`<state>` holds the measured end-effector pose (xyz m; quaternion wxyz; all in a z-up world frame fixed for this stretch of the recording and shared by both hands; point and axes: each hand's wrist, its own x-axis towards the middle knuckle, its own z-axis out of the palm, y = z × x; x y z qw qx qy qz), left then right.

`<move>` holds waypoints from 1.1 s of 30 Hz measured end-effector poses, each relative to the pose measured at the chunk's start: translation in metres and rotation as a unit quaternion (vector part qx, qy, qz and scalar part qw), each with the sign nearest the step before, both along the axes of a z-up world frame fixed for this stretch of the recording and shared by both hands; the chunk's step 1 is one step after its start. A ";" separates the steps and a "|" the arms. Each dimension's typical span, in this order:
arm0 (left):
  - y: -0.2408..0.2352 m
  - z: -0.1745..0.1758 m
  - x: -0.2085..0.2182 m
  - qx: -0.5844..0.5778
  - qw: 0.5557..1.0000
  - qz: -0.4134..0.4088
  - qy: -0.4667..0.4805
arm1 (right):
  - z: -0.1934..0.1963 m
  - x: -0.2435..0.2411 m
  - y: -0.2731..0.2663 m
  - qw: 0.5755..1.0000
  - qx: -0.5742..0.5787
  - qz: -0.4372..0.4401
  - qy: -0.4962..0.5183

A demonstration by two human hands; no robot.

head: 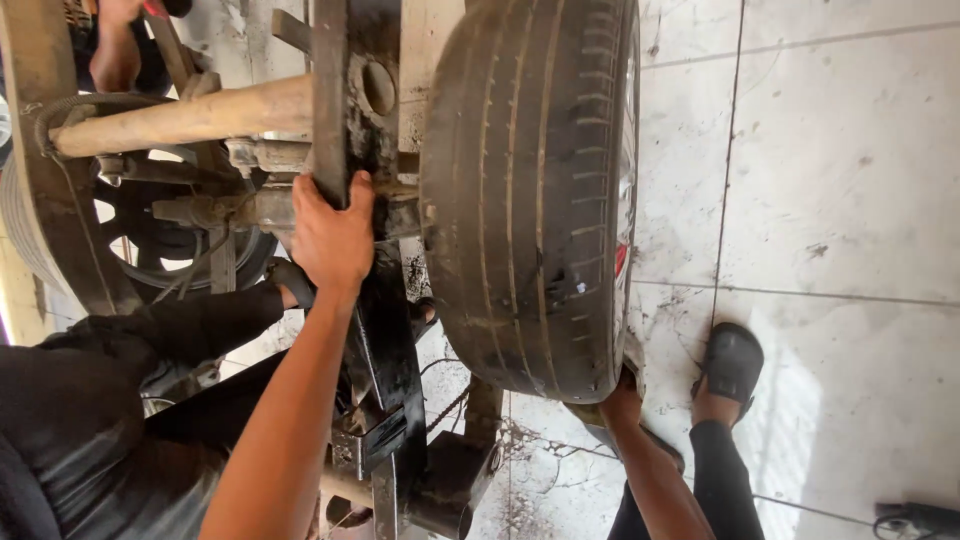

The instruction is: The person cleans the undercarriage of a vehicle using a rag and a bucket of liquid. They wipe the metal frame and tire area, repeatedly dipping the rag into the bucket to clean various parts of the chassis.

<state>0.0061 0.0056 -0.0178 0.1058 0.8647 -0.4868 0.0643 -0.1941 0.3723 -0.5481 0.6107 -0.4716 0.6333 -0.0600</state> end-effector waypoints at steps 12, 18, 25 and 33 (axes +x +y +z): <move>-0.005 0.008 -0.002 0.023 1.000 0.007 0.010 | -0.055 -0.046 0.008 0.880 -0.127 0.256 0.381; -0.004 0.006 0.007 0.029 0.999 -0.011 0.012 | 0.019 -0.119 -0.078 0.929 -0.069 0.141 0.335; -0.004 -0.002 0.011 0.025 0.999 -0.011 -0.033 | -0.008 -0.117 -0.098 0.946 0.083 0.143 0.280; -0.002 0.001 0.005 0.021 1.000 -0.010 -0.019 | -0.173 -0.106 -0.016 0.924 0.119 0.338 0.134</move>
